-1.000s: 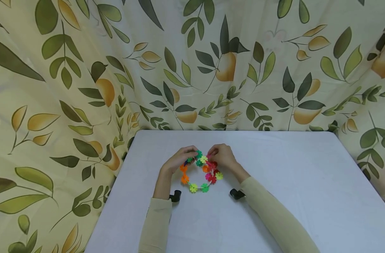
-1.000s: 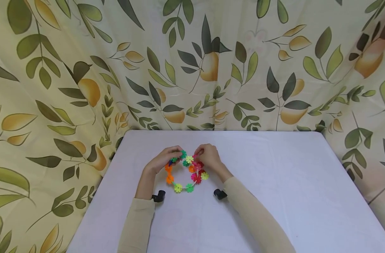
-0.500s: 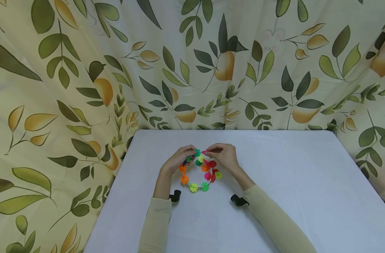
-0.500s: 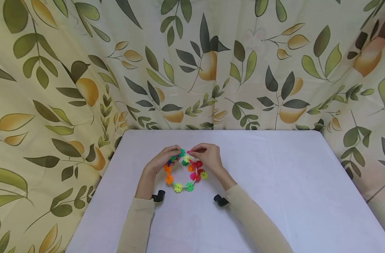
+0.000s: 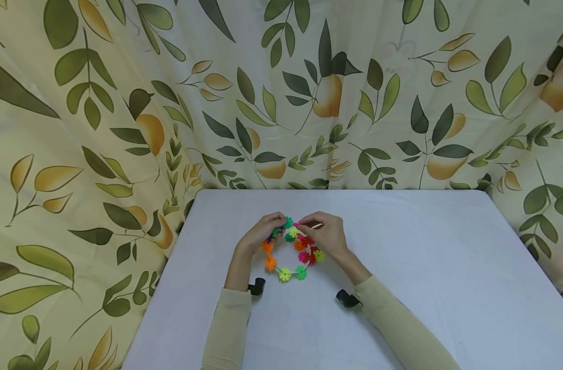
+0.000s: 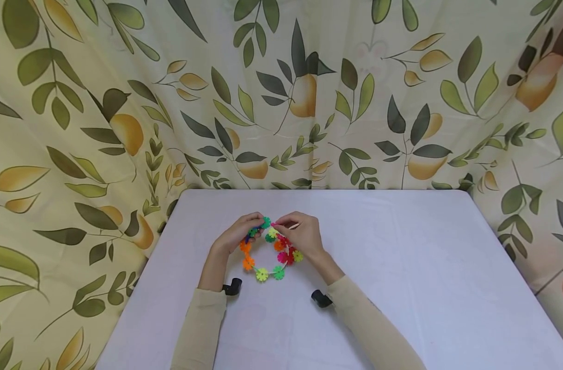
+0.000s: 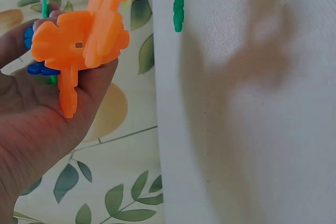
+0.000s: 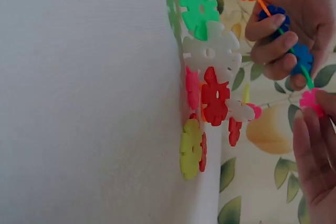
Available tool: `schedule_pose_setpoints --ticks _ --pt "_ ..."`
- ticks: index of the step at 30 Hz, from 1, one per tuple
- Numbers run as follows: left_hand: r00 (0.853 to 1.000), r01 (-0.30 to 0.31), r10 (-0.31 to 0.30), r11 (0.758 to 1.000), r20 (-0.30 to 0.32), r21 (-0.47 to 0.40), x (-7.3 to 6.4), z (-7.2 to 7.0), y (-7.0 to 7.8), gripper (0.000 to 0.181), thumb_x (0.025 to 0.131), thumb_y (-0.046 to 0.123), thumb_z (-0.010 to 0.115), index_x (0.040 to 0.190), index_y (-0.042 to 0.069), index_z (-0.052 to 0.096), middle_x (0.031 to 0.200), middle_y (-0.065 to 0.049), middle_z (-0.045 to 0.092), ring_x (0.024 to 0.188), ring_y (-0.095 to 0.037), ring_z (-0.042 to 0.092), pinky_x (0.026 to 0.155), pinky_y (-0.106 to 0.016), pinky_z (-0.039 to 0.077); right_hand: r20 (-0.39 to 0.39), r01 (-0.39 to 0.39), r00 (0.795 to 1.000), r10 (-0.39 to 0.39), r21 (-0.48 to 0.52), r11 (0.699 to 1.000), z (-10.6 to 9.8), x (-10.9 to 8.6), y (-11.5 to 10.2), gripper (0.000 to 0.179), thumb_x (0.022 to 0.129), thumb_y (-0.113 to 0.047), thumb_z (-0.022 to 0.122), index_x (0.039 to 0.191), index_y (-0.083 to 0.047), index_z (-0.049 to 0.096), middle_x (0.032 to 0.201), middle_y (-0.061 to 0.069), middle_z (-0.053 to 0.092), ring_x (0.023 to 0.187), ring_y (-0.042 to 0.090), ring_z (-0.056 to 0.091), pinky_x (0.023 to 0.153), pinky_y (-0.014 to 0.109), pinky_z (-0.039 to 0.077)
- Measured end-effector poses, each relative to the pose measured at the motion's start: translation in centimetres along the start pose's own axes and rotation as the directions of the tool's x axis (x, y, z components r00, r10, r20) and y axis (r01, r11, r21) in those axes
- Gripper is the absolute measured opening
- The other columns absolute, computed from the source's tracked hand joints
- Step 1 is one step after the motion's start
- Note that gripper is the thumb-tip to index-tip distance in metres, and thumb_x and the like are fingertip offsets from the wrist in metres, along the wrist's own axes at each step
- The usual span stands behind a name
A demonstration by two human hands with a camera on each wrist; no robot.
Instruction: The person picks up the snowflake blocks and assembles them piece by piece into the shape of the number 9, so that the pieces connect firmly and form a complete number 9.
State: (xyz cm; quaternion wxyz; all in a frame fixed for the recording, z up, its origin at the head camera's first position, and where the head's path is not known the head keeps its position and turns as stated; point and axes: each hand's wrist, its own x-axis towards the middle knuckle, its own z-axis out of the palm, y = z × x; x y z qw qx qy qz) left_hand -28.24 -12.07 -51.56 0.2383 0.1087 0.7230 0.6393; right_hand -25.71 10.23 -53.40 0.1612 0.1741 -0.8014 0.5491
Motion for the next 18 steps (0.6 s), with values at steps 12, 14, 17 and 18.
schedule_pose_setpoints --ticks 12,14,17,18 --pt "1.0 0.006 -0.006 1.0 0.009 -0.001 0.2 0.14 0.0 0.022 0.111 0.027 0.05 0.104 0.009 0.059 0.084 -0.004 0.048 0.069 -0.017 0.042 0.057 -0.023 0.036 -0.032 0.108 0.994 -0.106 0.057 0.993 0.5 -0.16 0.25 0.006 0.086 -0.009 0.087 0.088 -0.01 0.082 0.085 0.002 0.077 0.068 0.017 0.073 0.064 0.022 0.059" --pt "1.0 -0.004 0.004 1.0 0.006 0.01 0.18 0.27 0.06 0.022 0.111 0.027 0.049 0.104 0.009 0.058 0.084 -0.006 0.048 0.069 -0.018 0.042 0.056 -0.024 0.035 -0.033 0.106 0.994 -0.105 0.046 0.993 0.49 -0.19 0.25 0.006 0.086 -0.009 0.087 0.088 -0.01 0.082 0.084 0.003 0.076 0.067 0.017 0.073 0.064 0.022 0.058" --pt "1.0 -0.016 0.016 0.999 0.001 0.035 0.09 0.62 0.2 0.023 0.112 0.027 0.047 0.104 0.009 0.057 0.083 -0.008 0.046 0.069 -0.021 0.04 0.056 -0.025 0.034 -0.039 0.091 0.995 -0.09 0.026 0.996 0.44 -0.2 0.1 0.006 0.085 -0.009 0.088 0.087 -0.01 0.082 0.083 0.002 0.076 0.067 0.016 0.073 0.062 0.022 0.058" --pt "1.0 -0.02 0.02 0.999 0.0 0.046 0.06 0.75 0.27 0.023 0.112 0.027 0.046 0.104 0.008 0.057 0.083 -0.008 0.045 0.069 -0.021 0.04 0.055 -0.025 0.034 -0.041 0.087 0.995 -0.086 0.018 0.996 0.43 -0.2 0.04 0.006 0.085 -0.009 0.088 0.087 -0.01 0.083 0.083 0.002 0.076 0.067 0.016 0.073 0.062 0.021 0.058"
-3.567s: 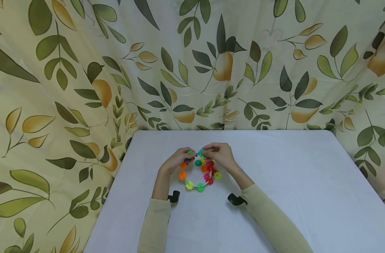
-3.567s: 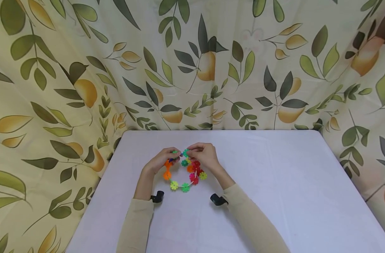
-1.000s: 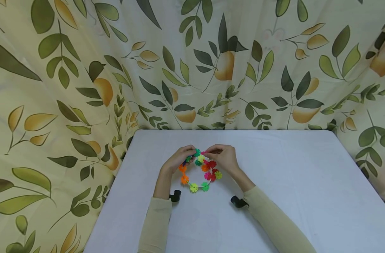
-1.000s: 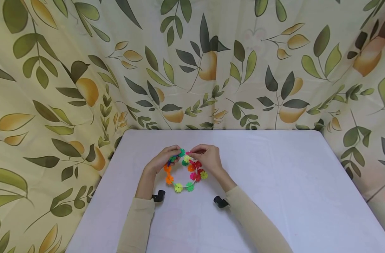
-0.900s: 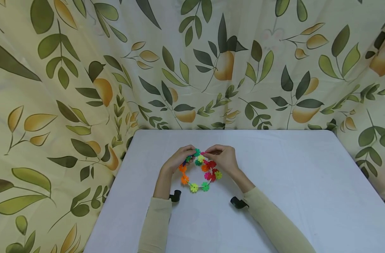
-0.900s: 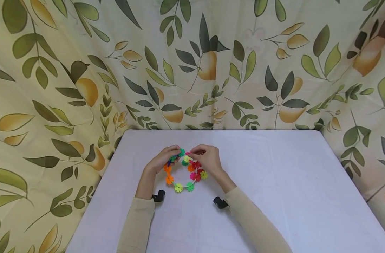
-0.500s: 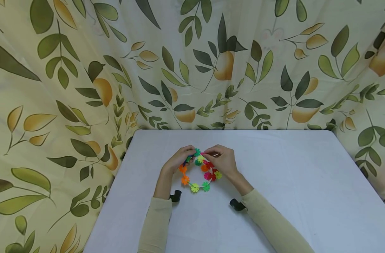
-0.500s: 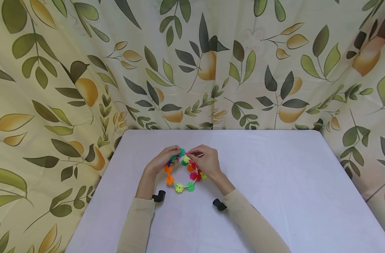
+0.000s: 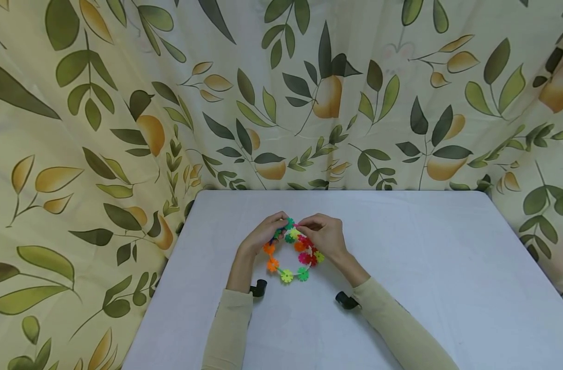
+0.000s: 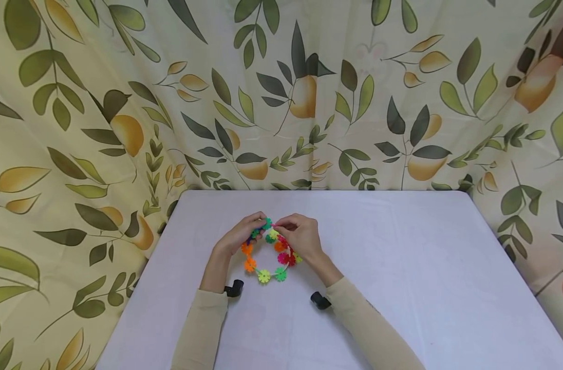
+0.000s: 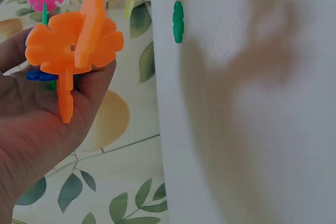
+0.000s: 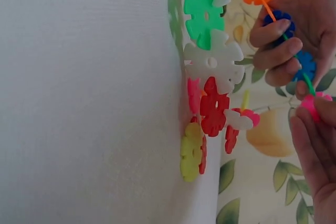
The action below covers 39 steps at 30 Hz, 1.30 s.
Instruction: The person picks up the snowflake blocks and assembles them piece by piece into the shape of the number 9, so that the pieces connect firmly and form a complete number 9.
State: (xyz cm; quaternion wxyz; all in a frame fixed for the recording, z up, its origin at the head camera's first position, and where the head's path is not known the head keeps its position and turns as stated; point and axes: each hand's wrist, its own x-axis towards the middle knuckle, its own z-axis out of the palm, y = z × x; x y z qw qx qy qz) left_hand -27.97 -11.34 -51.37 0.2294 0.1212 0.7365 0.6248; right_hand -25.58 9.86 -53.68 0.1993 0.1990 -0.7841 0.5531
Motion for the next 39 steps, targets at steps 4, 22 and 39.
schedule_pose_setpoints --ticks 4,22,39 --pt "1.0 -0.014 0.014 0.999 0.0 0.033 -0.1 0.5 0.3 0.024 0.113 0.026 0.044 0.104 0.006 0.055 0.083 -0.007 0.044 0.069 -0.02 0.04 0.056 -0.025 0.034 -0.01 0.017 1.0 -0.017 -0.037 0.999 0.0 0.0 -0.2 0.006 0.084 -0.008 0.089 0.086 -0.01 0.083 0.082 0.001 0.077 0.067 0.015 0.073 0.062 0.021 0.057" --pt "0.997 -0.035 0.038 0.998 0.065 -0.043 0.2 0.6 0.3 0.021 0.113 0.022 0.043 0.105 0.005 0.054 0.087 -0.009 0.053 0.077 -0.026 0.047 0.066 -0.033 0.039 0.072 -0.191 0.977 0.201 -0.125 0.974 -1.1 0.2 0.7 0.017 0.089 -0.006 0.084 0.105 -0.005 0.08 0.095 0.005 0.078 0.085 0.021 0.076 0.078 0.035 0.062" --pt "0.999 -0.036 0.037 0.998 0.018 -0.042 0.0 0.2 0.1 0.022 0.112 0.02 0.046 0.107 0.001 0.056 0.092 -0.018 0.055 0.086 -0.037 0.05 0.076 -0.04 0.043 0.259 -0.433 0.844 0.469 -0.186 0.882 -1.8 0.0 1.5 0.027 0.094 -0.029 0.079 0.114 -0.01 0.079 0.106 0.006 0.078 0.092 0.022 0.073 0.075 0.035 0.06"
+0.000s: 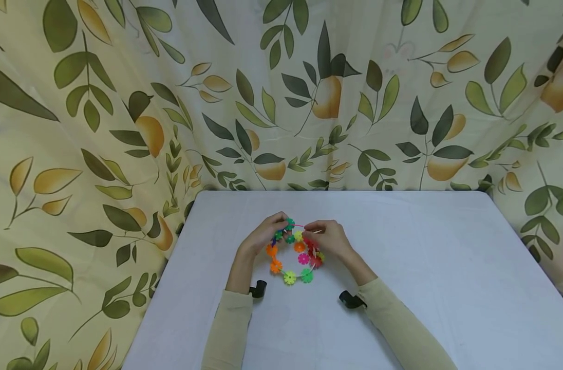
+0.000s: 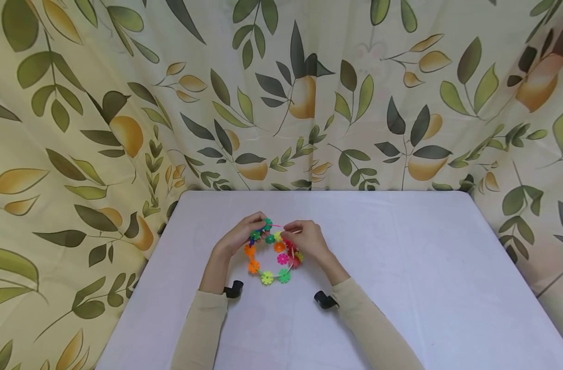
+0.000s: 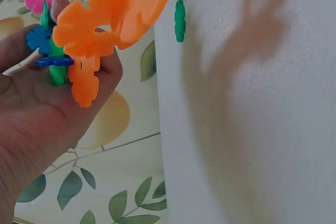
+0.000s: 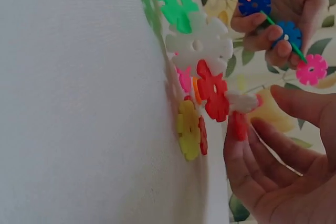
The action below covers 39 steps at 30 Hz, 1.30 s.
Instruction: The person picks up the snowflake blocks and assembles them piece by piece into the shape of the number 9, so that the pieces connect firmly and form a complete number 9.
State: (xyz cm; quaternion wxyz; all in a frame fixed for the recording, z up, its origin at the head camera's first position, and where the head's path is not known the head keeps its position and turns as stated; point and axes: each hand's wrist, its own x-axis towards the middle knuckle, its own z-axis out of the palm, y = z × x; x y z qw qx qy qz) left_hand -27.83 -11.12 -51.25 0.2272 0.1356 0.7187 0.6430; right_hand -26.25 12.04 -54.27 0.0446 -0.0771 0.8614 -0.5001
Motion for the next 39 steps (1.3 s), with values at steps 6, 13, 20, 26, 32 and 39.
schedule_pose_setpoints --ticks 6,13,20,26,32,39 --pt "0.999 0.012 -0.012 1.0 -0.032 0.01 -0.2 -0.2 -0.3 0.021 0.112 0.021 0.046 0.108 0.005 0.058 0.091 -0.014 0.056 0.085 -0.034 0.05 0.075 -0.036 0.042 0.034 -0.062 0.998 0.061 0.019 0.998 -0.2 0.0 0.1 0.029 0.093 -0.03 0.081 0.113 -0.009 0.079 0.102 0.005 0.078 0.093 0.021 0.071 0.079 0.034 0.058" --pt "0.999 0.019 -0.018 1.0 -0.049 0.02 -0.2 -0.4 -0.6 0.021 0.111 0.022 0.047 0.11 0.004 0.058 0.092 -0.011 0.056 0.083 -0.025 0.052 0.073 -0.033 0.044 0.104 -0.136 0.986 0.129 0.058 0.989 -0.6 0.0 0.0 0.034 0.094 -0.034 0.08 0.113 -0.006 0.078 0.102 0.005 0.078 0.095 0.022 0.067 0.078 0.03 0.055" --pt "0.998 0.026 -0.026 1.0 -0.063 -0.001 -0.2 -0.2 -0.6 0.02 0.111 0.021 0.046 0.106 0.005 0.058 0.094 -0.011 0.057 0.079 -0.023 0.05 0.068 -0.03 0.044 0.116 -0.13 0.986 0.116 0.119 0.984 -0.8 0.0 0.2 0.032 0.096 -0.035 0.077 0.113 -0.008 0.079 0.105 0.005 0.078 0.105 0.023 0.064 0.085 0.033 0.054" --pt "0.996 0.044 -0.045 0.999 -0.075 -0.014 -0.1 -0.2 -0.5 0.019 0.111 0.021 0.046 0.106 0.006 0.057 0.095 -0.012 0.059 0.078 -0.024 0.05 0.069 -0.033 0.045 0.069 -0.116 0.992 0.105 0.183 0.976 -1.2 -0.2 0.0 0.026 0.1 -0.029 0.072 0.109 -0.006 0.081 0.104 0.007 0.078 0.107 0.024 0.065 0.094 0.039 0.052" --pt "0.995 0.064 -0.065 0.998 -0.082 -0.012 0.0 -0.2 -0.5 0.02 0.111 0.022 0.046 0.107 0.006 0.057 0.095 -0.012 0.059 0.08 -0.025 0.05 0.07 -0.034 0.045 0.055 -0.126 0.992 0.116 0.217 0.968 -1.4 -0.3 -0.1 0.025 0.101 -0.025 0.07 0.112 -0.005 0.08 0.107 0.007 0.078 0.109 0.024 0.066 0.099 0.041 0.051" --pt "0.994 0.068 -0.067 0.998 -0.089 0.005 0.1 -0.2 -0.6 0.019 0.111 0.022 0.047 0.106 0.006 0.057 0.091 -0.01 0.056 0.08 -0.026 0.051 0.071 -0.034 0.046 0.029 -0.121 0.993 0.118 0.238 0.964 -1.7 -0.4 -0.3 0.026 0.099 -0.027 0.073 0.111 -0.004 0.079 0.103 0.006 0.077 0.098 0.022 0.062 0.08 0.032 0.052"
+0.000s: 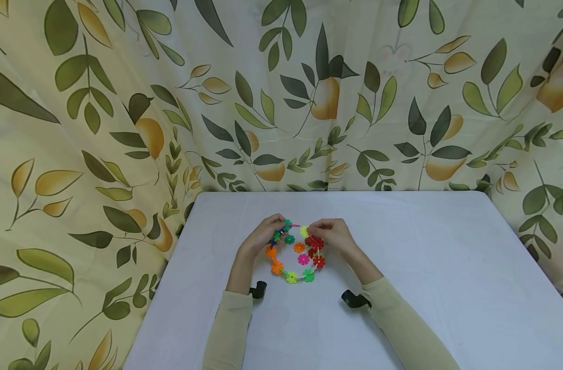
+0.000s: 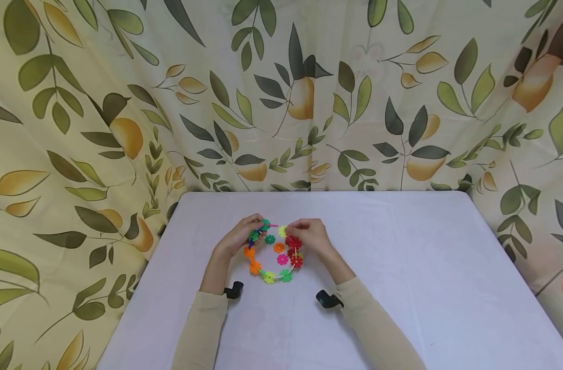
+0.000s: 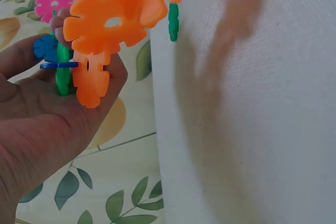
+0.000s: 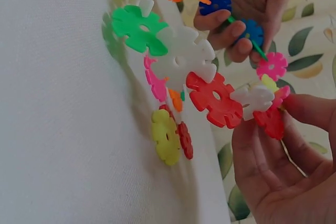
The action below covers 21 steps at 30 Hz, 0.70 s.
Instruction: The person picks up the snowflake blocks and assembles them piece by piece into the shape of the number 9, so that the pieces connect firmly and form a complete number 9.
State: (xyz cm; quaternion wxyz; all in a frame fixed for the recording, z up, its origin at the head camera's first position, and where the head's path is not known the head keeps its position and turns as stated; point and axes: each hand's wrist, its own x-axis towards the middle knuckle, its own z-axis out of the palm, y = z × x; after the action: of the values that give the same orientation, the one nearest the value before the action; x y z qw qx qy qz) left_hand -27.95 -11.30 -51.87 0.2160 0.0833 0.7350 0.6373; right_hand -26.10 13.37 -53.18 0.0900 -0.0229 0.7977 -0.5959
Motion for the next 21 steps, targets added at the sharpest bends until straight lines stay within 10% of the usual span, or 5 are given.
schedule_pose_setpoints --ticks 21 --pt "0.999 0.004 -0.005 1.0 0.033 0.007 0.04 0.68 0.08 0.022 0.111 0.021 0.046 0.111 0.002 0.057 0.091 -0.016 0.06 0.083 -0.027 0.058 0.077 -0.038 0.053 -0.071 0.003 0.997 -0.001 0.028 1.0 -0.37 -0.25 -0.46 0.022 0.099 -0.022 0.073 0.108 -0.004 0.08 0.108 0.009 0.077 0.1 0.023 0.064 0.08 0.028 0.053"
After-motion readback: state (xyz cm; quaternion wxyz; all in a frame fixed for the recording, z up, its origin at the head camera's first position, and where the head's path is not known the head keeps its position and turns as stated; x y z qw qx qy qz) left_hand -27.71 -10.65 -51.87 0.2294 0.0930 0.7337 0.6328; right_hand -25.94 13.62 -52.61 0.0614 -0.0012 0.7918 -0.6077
